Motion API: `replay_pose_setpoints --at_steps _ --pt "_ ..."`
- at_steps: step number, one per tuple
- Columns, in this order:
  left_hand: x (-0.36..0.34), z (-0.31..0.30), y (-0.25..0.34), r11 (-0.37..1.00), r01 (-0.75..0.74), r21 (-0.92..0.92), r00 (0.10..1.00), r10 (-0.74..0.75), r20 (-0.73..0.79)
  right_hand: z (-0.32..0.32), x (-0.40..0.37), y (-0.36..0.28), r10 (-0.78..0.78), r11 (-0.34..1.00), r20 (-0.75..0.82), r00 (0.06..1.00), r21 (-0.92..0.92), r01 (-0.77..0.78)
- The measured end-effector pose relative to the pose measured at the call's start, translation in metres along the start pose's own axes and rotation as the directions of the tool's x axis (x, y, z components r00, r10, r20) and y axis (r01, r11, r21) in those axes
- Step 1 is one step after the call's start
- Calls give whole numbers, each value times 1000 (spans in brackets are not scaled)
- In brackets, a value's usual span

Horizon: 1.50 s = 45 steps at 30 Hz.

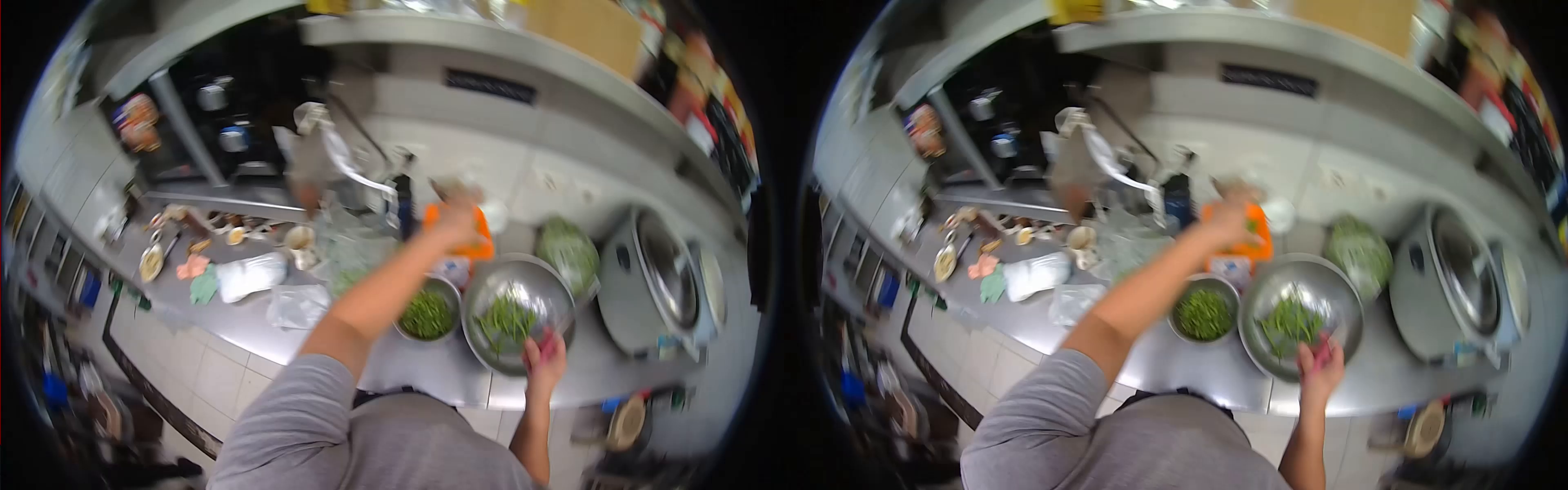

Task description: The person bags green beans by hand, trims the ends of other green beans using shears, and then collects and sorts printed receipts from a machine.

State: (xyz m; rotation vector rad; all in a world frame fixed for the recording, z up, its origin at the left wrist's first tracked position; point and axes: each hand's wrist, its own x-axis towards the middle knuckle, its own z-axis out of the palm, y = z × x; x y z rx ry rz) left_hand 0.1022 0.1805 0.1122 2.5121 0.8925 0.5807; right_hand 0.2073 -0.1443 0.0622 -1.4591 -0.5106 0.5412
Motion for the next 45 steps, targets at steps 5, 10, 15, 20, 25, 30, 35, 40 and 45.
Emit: replay_pose_setpoints --at_steps 5,10,15,20,25,30,35,40,45 --pt "-86 46 57 951 -237 -199 970 244 8 -5 -3 5 -77 993 117 990 -83 87" --pt "-200 30 33 847 -285 -448 913 382 143 72 -40 -13 -211 973 282 936 -27 228" --pt "-291 -46 -49 926 -99 -363 973 167 160 169 -102 -3 -215 976 414 885 119 181" --pt "-376 -96 -158 958 206 -199 978 -206 19 229 -173 12 35 907 726 687 -312 284" --pt "-437 -105 -233 876 465 -130 882 -471 -25 212 -175 92 220 466 664 715 -716 521" --pt "-425 -65 -243 935 349 65 890 -309 -335 202 -161 117 111 330 642 758 -744 581" --pt "-400 -24 -278 887 386 253 906 -416 77 236 -120 119 -39 161 723 690 -677 719" --pt "-393 -78 -233 835 544 78 828 -550 110 261 -98 138 87 185 658 748 -748 637" --pt "-444 -152 -285 836 531 -140 708 -528 -469 290 -100 127 221 413 479 850 -835 363"
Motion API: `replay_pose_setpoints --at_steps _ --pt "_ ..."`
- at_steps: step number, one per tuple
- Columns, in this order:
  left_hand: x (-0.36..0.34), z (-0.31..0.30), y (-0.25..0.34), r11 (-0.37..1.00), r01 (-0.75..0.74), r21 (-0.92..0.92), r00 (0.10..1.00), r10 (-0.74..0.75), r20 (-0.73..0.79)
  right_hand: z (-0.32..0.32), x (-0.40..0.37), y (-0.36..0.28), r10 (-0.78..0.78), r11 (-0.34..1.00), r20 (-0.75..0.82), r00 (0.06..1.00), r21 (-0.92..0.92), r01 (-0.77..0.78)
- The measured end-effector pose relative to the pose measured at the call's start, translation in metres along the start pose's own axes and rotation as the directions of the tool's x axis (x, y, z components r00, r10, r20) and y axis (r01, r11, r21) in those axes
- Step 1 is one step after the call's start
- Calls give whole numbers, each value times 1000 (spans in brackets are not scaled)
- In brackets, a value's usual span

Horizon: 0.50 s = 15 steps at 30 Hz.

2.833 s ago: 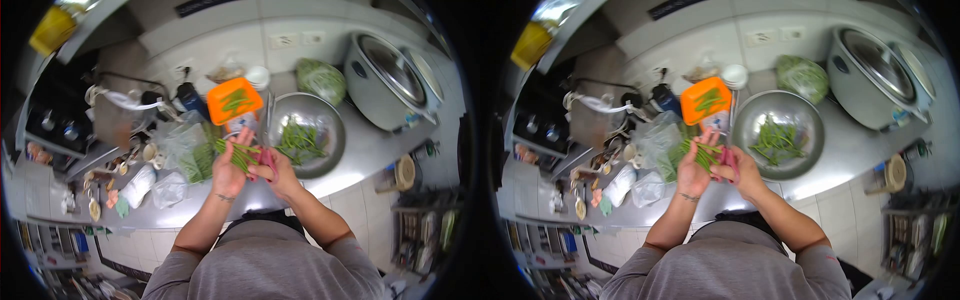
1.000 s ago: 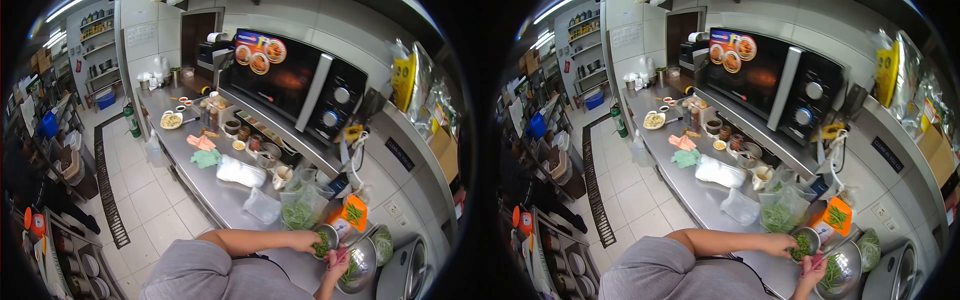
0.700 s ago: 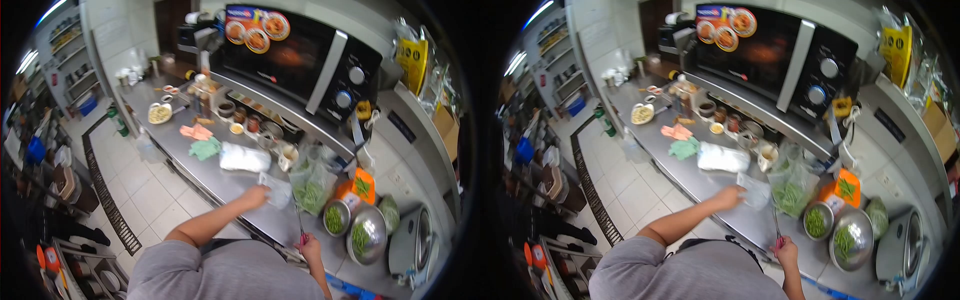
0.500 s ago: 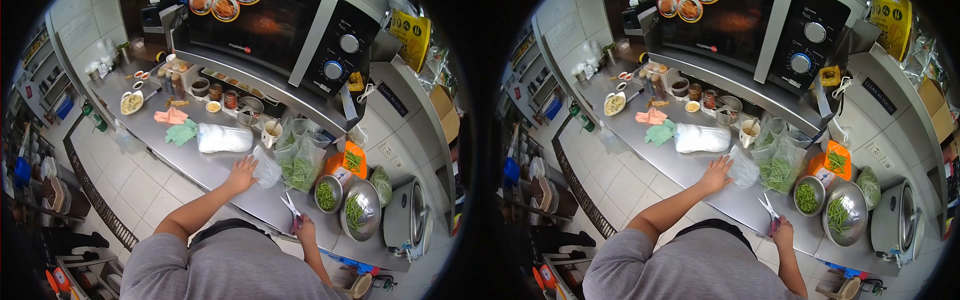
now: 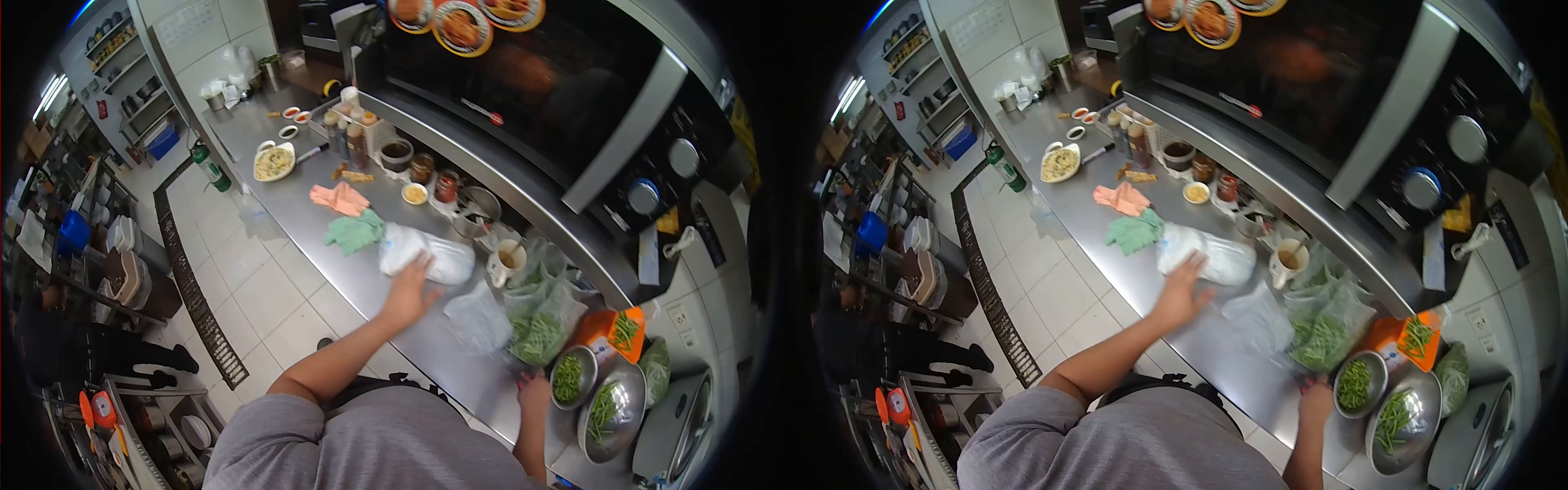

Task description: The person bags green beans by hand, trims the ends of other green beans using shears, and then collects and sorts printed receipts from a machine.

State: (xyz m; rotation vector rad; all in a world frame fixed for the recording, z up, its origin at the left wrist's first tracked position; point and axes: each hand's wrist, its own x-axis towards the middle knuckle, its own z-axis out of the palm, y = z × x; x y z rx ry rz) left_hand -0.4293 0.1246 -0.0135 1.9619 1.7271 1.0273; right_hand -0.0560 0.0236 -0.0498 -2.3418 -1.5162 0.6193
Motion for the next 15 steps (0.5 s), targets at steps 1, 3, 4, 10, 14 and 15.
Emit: replay_pose_setpoints --at_steps 1,3,4,10,14,15 --pt "16 -19 -37 997 38 68 993 -30 -114 -19 -5 -22 -11 981 50 999 -195 20" --pt "37 -55 -98 941 201 272 954 -125 -272 -38 -17 -72 -25 925 103 994 -374 62" --pt "44 -70 -124 881 269 388 938 -148 -313 -42 -23 -101 -99 924 80 992 -362 121" --pt "35 -86 -259 976 -108 187 984 78 161 47 -64 -309 -604 778 91 791 282 562" --pt "38 -160 -221 980 -111 -167 977 138 163 145 -80 -426 -730 619 -181 659 231 750" --pt "43 -188 -205 964 23 -266 969 44 243 162 -77 -443 -766 577 -280 578 96 811"
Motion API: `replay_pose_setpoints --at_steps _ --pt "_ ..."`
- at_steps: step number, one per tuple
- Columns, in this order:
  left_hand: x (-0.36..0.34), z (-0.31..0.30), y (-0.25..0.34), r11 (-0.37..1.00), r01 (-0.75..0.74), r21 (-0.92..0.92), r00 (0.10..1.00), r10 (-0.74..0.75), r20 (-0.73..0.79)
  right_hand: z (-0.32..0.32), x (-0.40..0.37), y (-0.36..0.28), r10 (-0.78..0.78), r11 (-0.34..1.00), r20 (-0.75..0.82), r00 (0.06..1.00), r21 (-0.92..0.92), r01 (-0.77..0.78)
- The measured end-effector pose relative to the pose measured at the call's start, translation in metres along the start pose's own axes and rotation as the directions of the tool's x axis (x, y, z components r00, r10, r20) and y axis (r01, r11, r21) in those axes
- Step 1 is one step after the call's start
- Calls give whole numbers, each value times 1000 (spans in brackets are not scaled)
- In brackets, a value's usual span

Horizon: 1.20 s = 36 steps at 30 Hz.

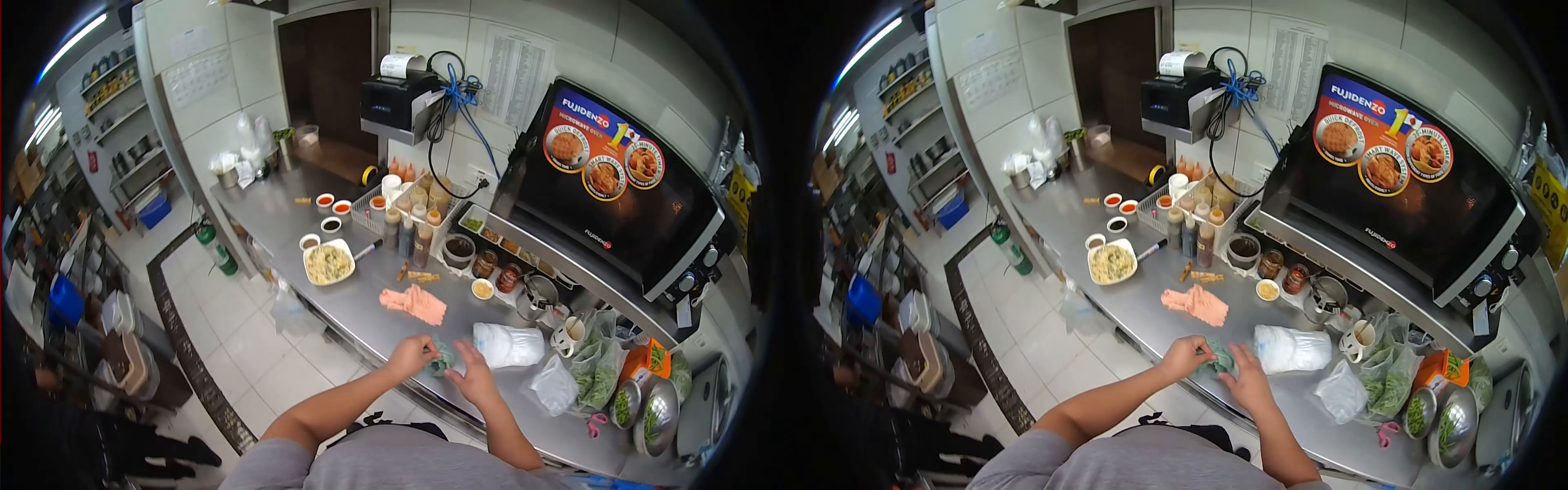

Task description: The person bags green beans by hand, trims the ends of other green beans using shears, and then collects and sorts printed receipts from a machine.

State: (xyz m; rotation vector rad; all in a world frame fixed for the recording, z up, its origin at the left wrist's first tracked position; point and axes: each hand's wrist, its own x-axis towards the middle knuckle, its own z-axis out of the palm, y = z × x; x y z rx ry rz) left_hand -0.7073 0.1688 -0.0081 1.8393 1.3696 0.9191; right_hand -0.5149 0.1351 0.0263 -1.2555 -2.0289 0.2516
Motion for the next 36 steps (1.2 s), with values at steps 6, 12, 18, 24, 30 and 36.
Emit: replay_pose_setpoints --at_steps 6,12,18,24,30,36 --pt "32 -66 -23 994 -58 -92 994 66 88 38 99 -28 281 954 78 956 -131 -270" --pt "63 -155 -46 992 -125 7 975 122 185 36 289 -68 46 983 -331 942 181 15" --pt "67 -294 -47 993 -70 94 993 78 -84 -4 574 -113 242 898 -614 751 435 66" --pt "55 -361 -75 978 117 -170 969 -150 -197 -11 763 -81 388 425 11 921 885 -189" --pt "70 -416 -124 954 138 -265 970 -185 -160 -83 774 -145 150 733 -854 499 435 524" --pt "104 -498 -147 875 -26 -484 1000 24 -11 49 636 -242 -144 633 -521 841 605 483"
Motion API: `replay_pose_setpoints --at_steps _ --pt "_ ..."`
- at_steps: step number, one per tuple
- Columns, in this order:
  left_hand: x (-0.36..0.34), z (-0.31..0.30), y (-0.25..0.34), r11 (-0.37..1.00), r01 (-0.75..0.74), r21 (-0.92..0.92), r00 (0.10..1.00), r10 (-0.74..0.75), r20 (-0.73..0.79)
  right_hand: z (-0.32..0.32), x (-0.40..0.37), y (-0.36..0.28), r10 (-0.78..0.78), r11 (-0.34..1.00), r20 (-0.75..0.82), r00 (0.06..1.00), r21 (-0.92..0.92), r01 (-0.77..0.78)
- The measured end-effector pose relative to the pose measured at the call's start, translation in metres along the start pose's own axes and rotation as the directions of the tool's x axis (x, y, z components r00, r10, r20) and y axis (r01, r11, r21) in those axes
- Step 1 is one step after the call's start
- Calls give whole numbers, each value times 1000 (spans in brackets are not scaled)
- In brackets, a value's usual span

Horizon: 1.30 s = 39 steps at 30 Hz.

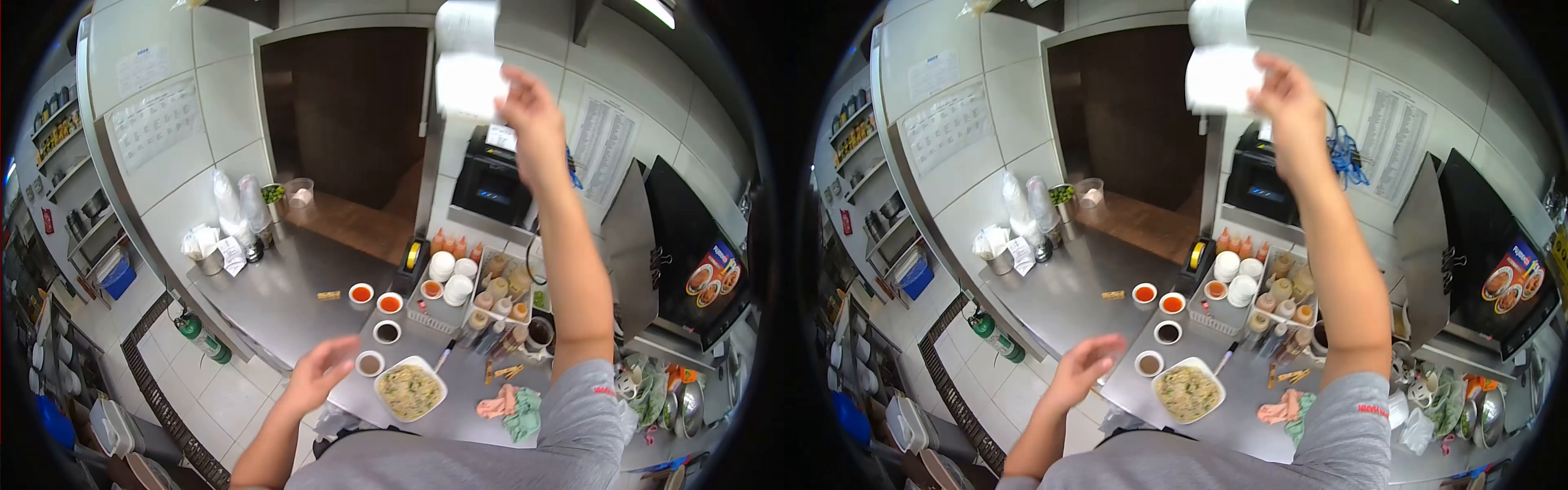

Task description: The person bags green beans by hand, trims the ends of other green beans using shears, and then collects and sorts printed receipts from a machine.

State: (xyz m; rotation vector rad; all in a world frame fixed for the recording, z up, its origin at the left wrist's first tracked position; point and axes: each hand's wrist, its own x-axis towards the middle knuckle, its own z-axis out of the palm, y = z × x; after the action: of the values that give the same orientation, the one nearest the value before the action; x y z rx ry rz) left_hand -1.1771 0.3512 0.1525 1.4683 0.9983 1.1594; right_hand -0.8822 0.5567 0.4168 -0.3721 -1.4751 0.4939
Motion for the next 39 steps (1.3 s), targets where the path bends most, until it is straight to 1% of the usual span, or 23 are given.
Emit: replay_pose_setpoints --at_steps 1,3,4,5,6,7,8,9,10,12,13,15,16,17,18,19,21,23,25,27,29,32,39 --pt "7 -13 11 996 -54 -77 996 59 64 28 -43 -6 145 989 -7 989 -17 -145" --pt "23 -37 36 969 -116 -217 978 150 146 74 -115 -4 356 934 111 928 0 -358" --pt "29 -49 46 952 -132 -277 969 182 166 96 -149 -1 420 897 181 889 68 -437" --pt "37 -64 43 916 -74 -395 959 174 224 117 -179 1 478 844 251 842 133 -519" --pt "43 -78 42 828 47 -558 948 139 285 135 -201 1 519 806 292 804 146 -573" --pt "44 -89 42 749 79 -658 948 149 283 150 -222 2 556 765 327 765 159 -624" --pt "43 -99 44 725 97 -682 970 84 227 164 -239 5 556 755 342 758 172 -632" --pt "41 -108 45 700 112 -706 984 19 176 176 -252 4 606 716 330 724 170 -677" --pt "37 -117 41 692 138 -709 982 1 191 185 -264 6 623 702 319 714 175 -690" --pt "33 -132 36 816 47 -576 981 70 180 200 -280 8 648 687 291 704 177 -705" --pt "31 -137 34 814 62 -578 979 64 195 207 -285 8 682 655 269 680 190 -731" --pt "28 -146 29 865 -135 -482 961 234 150 216 -293 6 720 620 236 652 201 -758" --pt "27 -152 25 864 -129 -486 960 232 159 219 -296 5 741 607 236 629 167 -777" --pt "25 -160 20 944 -205 -257 958 247 143 223 -298 5 761 591 237 604 133 -796" --pt "24 -166 15 964 -267 -11 955 266 127 227 -299 2 765 588 233 601 130 -798" --pt "24 -171 7 964 -264 -15 956 264 127 232 -300 -2 772 590 230 593 89 -803" --pt "25 -176 -5 968 -135 -212 986 153 71 240 -303 -5 778 591 229 585 46 -805" --pt "21 -180 -6 954 -130 -269 981 163 105 247 -309 -7 792 594 201 576 -42 -803" --pt "14 -185 4 937 95 -336 986 -43 161 251 -314 -7 785 610 205 585 -88 -787" --pt "13 -187 1 951 67 -301 991 -28 132 255 -317 -9 778 623 211 592 -132 -771" --pt "15 -192 -2 922 105 -373 994 -102 27 257 -317 -11 776 628 248 580 -215 -748" --pt "14 -199 1 910 99 -402 994 -113 -11 257 -320 -9 763 642 257 593 -200 -740" --pt "16 -203 -3 892 124 -435 992 -121 35 254 -316 -8 775 626 249 580 -188 -757"
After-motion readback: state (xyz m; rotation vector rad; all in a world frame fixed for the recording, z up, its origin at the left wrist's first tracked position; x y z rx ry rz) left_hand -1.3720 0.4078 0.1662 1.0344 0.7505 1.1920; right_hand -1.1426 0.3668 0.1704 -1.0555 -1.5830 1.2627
